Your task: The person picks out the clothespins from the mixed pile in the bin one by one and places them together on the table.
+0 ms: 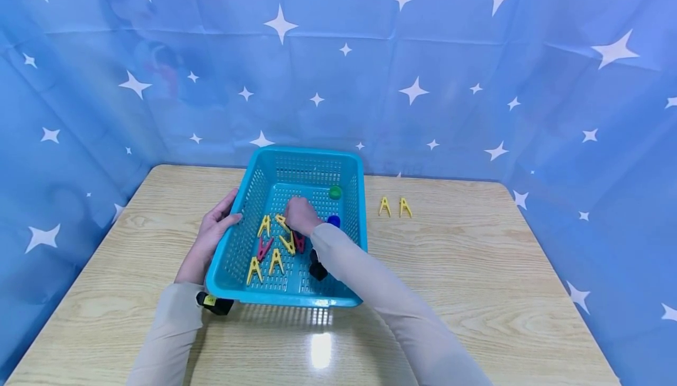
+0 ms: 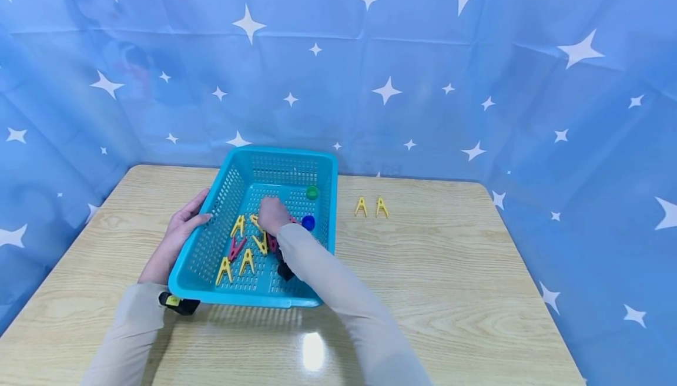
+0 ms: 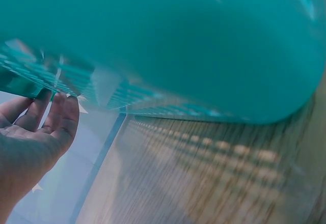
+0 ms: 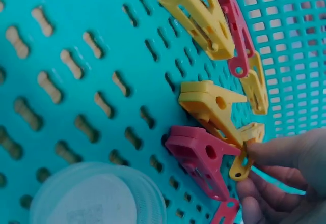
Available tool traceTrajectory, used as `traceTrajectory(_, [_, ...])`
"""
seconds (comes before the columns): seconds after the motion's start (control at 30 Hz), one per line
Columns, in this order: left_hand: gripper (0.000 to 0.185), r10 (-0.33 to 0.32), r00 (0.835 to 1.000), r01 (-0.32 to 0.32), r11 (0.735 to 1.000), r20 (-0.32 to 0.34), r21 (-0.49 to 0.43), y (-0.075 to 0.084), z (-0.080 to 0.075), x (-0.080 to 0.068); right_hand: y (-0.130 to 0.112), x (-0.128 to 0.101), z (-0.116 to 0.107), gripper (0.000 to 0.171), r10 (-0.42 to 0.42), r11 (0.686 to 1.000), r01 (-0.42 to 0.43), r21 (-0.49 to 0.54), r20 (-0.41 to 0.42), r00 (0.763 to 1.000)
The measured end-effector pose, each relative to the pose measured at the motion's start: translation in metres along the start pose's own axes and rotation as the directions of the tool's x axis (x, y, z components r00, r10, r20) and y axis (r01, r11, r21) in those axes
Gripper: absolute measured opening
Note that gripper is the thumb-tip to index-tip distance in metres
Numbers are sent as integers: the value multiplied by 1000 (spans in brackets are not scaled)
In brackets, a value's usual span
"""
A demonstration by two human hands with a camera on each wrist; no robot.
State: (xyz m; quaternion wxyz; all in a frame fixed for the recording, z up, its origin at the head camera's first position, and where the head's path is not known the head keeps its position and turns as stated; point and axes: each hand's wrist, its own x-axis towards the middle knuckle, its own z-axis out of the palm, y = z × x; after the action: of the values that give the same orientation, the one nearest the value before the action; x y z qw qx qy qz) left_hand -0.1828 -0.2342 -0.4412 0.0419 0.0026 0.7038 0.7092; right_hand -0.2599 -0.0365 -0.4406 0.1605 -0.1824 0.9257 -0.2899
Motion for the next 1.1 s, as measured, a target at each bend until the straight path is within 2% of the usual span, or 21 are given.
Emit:
traceTrajectory(0.23, [61, 2, 1000, -2, 1000, -1, -13, 0, 1, -1, -2, -3, -3, 49, 25, 1000, -25, 3, -13, 1000])
traceTrajectory(0.5, [61, 10, 1000, -10, 1000, 0, 5, 0, 0, 1, -6, -5, -5, 46, 93, 996, -93, -3, 101, 991])
traceTrajectory(0.63, [61, 6, 1000, -6, 1000, 1, 11, 0, -1, 1, -6, -3, -4, 48, 109, 994, -108, -10, 126, 986])
traceTrajectory(0.9, [61, 6, 1000, -6, 1000, 2, 26, 0, -1, 1, -3, 1, -5, 54, 87, 995, -78, -66, 142, 986])
traceTrajectory(1.1, [61, 5, 1000, -5, 1000, -1, 24, 0, 0, 0, -1, 2, -6, 52, 59, 996, -50, -71, 129, 990])
